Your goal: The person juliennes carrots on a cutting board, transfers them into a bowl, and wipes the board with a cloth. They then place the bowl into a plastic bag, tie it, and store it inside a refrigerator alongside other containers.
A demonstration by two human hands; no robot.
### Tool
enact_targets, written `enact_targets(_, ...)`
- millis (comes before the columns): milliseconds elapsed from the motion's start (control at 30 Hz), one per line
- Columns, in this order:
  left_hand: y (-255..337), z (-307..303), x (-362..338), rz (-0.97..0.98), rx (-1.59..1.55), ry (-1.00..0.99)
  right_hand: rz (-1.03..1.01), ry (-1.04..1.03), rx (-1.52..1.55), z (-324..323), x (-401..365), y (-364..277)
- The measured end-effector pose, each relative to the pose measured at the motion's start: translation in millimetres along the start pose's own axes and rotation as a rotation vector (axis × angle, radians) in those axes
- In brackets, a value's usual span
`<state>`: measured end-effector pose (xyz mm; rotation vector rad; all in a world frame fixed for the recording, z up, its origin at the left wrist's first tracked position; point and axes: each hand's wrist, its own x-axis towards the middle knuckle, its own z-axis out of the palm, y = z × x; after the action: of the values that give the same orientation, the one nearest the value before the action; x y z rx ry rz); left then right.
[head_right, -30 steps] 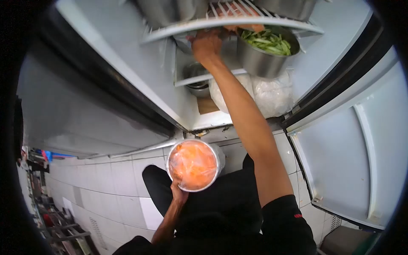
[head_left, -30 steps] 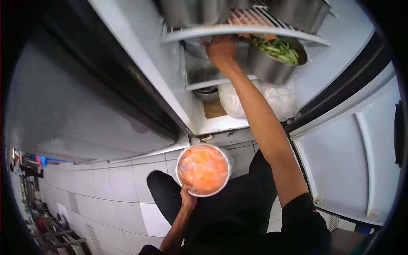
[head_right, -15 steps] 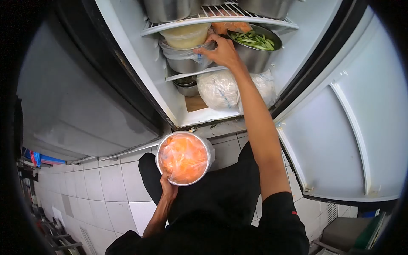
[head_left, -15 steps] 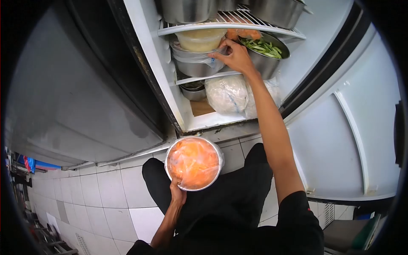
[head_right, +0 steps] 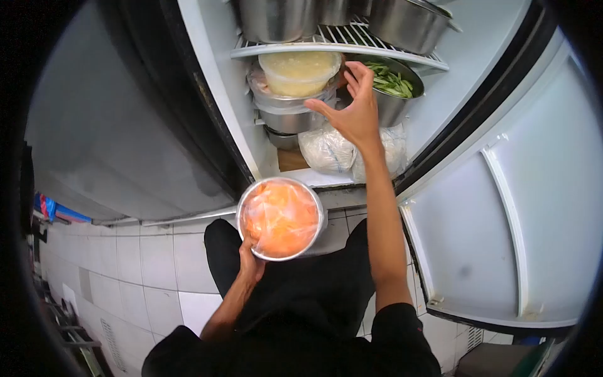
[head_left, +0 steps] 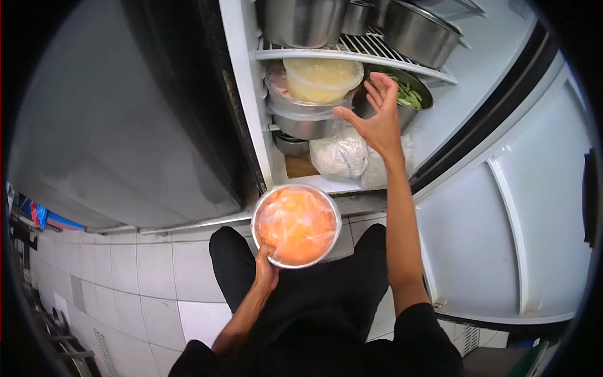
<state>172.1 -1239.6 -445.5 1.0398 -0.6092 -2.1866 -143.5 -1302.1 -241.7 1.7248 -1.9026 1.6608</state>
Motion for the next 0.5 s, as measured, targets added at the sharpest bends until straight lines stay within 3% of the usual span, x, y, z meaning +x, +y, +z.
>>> enact_targets(33,0,-3,5,0.007,0.015,-0.072,-0.076,0.119,0.043,5,-6,-16)
enact_targets(67,-2,-4,6,0.018,0.032,-0.07,-0.168,0.147,-0.158,7,-6,-30)
enact_targets(100,3,3,6,0.034,0.05,-0.071,-0.169,0.136,-0.152,12,-5,-30)
enact_targets(167,5,6,14,0.013,0.109,-0.104,-0.095,0.204,0.084,24,5,-23)
enact_targets(233,14,27,27,0.007,0.121,-0.097,-0.116,0.182,-0.015,22,27,-6)
enact_targets(300,21,37,29,0.017,0.14,-0.108,-0.051,0.083,0.302,18,38,-1)
enact_targets(500,32,53,30,0.017,0.173,-0.102,-0.045,-0.127,0.255,0,49,-4)
